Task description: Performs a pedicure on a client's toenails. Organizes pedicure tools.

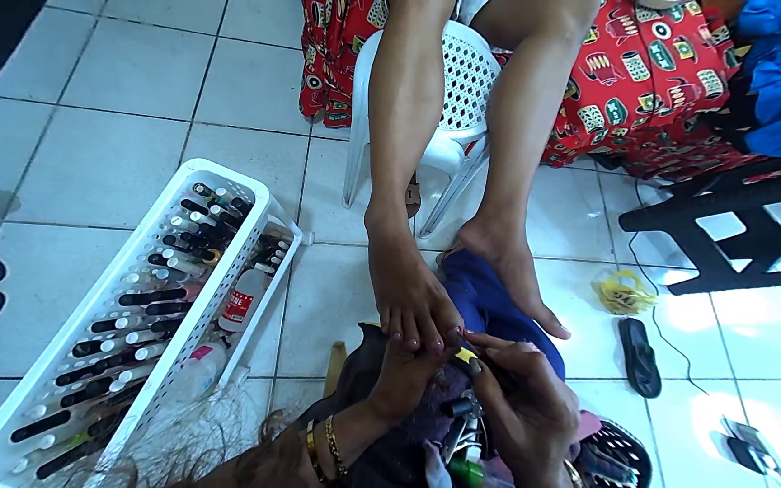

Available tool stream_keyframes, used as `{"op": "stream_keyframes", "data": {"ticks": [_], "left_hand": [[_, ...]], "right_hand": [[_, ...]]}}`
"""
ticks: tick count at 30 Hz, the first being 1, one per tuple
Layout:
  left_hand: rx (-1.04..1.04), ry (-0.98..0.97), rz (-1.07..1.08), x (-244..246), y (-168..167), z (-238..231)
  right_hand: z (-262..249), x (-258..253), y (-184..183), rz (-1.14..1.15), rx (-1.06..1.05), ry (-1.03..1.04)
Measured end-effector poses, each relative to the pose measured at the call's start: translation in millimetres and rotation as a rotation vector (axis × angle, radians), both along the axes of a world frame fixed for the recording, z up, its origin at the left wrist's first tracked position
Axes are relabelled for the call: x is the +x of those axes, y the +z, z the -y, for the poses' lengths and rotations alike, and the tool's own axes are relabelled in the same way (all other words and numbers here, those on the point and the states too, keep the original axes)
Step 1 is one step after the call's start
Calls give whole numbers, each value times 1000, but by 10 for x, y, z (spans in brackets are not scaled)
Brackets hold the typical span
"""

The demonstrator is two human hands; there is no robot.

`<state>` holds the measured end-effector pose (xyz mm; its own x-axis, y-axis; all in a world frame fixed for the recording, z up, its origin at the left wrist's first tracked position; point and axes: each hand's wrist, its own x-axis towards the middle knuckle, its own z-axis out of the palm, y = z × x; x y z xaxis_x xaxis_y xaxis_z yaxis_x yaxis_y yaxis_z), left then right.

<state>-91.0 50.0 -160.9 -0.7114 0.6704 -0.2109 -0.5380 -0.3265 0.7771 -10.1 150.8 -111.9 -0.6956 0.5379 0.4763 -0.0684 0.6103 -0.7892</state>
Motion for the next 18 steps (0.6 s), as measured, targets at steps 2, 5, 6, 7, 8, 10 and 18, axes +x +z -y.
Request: {"op": "stream_keyframes", "data": {"ticks": [2, 5, 6, 7, 8, 10, 18], "left_hand": [[-1, 6, -5, 1, -2, 4], [13, 10, 2, 2, -12, -1], [18, 9, 0, 3, -18, -2], [21, 7, -3, 4, -23, -2], [25, 8, -2, 4, -30, -4], [26, 6, -6, 3, -43, -3], [9, 14, 10, 4, -10, -5]], "right_hand": [[8, 12, -2, 12, 28, 1], [10, 55, 10, 39, 52, 15], [11, 67, 12, 42, 50, 17], [11, 74, 15, 40, 41, 19], [12, 77, 21, 33, 25, 22], [10, 73, 37, 13, -11, 31], [2, -8, 35, 27, 126, 2]]}}
